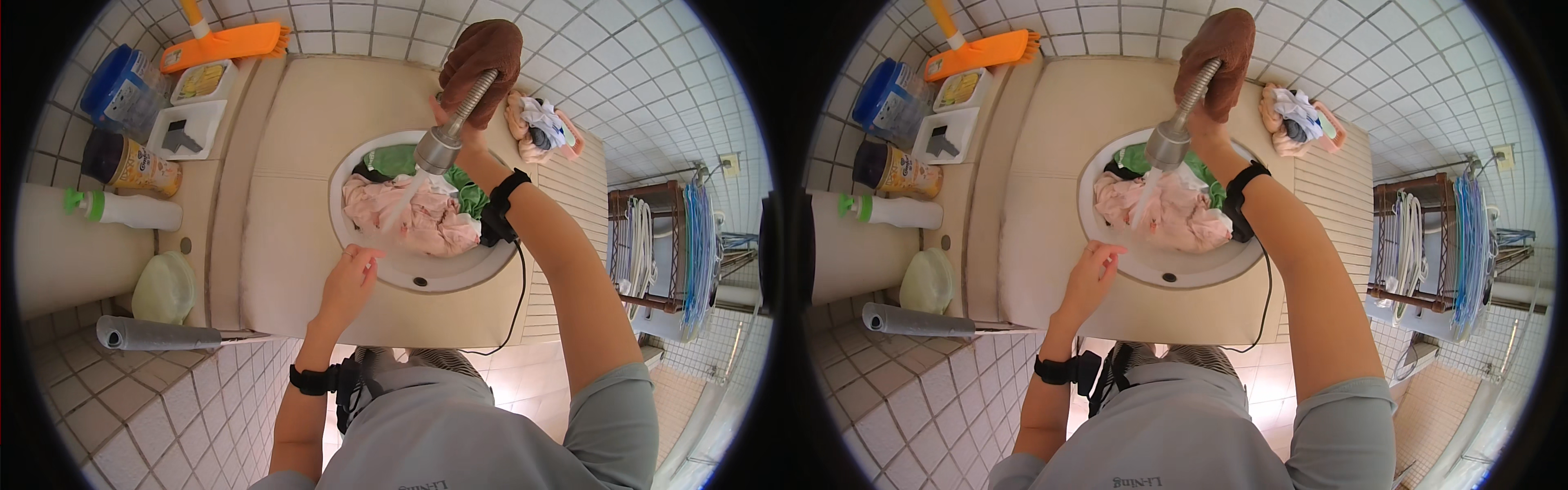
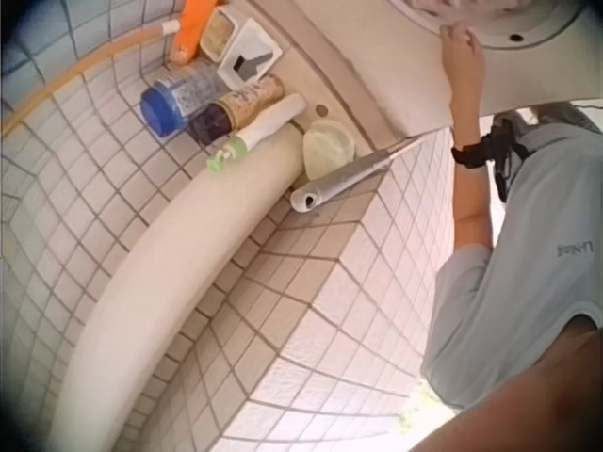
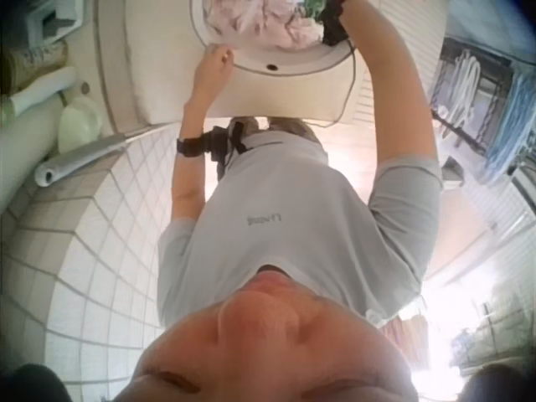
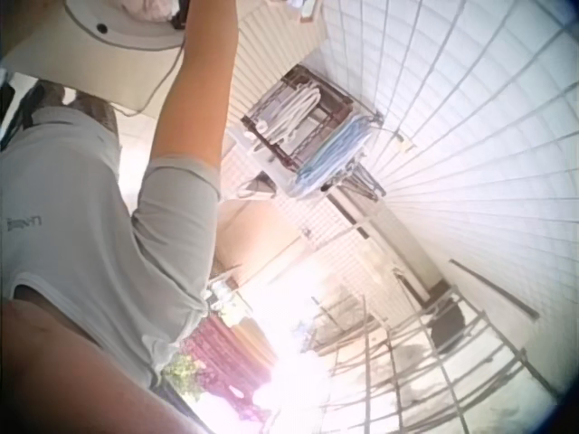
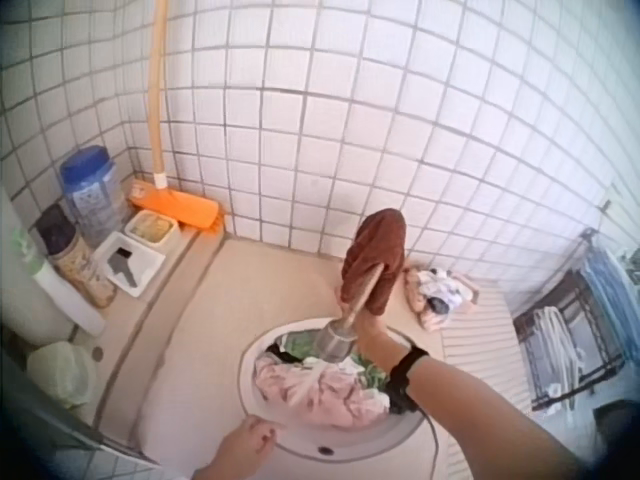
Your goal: The person washes clothing by hand in a sink. They place items into the sink, add water, pour liquid detergent into a measuring cap and then into the sink, and then scrub the garments together in the soapy water.
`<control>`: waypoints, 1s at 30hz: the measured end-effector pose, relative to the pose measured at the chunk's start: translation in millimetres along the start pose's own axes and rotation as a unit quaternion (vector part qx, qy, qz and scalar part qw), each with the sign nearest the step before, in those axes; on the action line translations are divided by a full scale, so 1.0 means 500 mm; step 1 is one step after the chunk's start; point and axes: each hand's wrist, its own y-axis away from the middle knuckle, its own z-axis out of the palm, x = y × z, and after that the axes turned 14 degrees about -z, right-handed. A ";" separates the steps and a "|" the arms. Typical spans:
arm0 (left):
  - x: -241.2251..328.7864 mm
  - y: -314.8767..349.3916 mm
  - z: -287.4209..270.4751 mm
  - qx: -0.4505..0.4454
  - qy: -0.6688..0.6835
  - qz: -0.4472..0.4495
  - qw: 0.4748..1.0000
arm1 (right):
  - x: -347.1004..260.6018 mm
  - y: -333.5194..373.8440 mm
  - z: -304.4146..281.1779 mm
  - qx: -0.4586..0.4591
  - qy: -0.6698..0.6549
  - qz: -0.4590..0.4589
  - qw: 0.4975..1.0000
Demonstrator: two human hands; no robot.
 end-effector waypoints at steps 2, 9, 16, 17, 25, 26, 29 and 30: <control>0.003 -0.009 -0.001 -0.010 -0.004 0.012 1.000 | 0.005 0.005 0.012 0.199 -0.651 0.191 0.707; -0.021 -0.009 -0.031 0.002 -0.033 0.032 0.999 | -0.027 -0.056 -0.142 0.179 -0.488 0.288 0.805; 0.000 -0.001 -0.010 -0.057 -0.042 -0.003 0.997 | -0.046 -0.027 -0.167 -0.274 0.021 0.110 0.955; -0.002 0.001 0.001 -0.047 -0.039 0.021 0.998 | -0.061 -0.009 -0.180 -0.235 0.045 0.073 0.968; 0.073 0.045 0.130 -0.115 -0.065 0.066 0.989 | -0.174 0.301 -0.409 -0.066 -0.150 0.045 0.985; 0.097 0.058 0.160 -0.140 -0.059 0.070 0.986 | -0.177 0.351 -0.462 -0.059 -0.188 0.090 0.976; 0.143 0.106 0.241 -0.195 -0.102 0.115 0.969 | -0.200 0.497 -0.620 -0.071 -0.232 0.246 0.938; 0.159 0.128 0.278 -0.218 -0.136 0.155 0.954 | -0.209 0.565 -0.664 -0.057 -0.247 0.299 0.920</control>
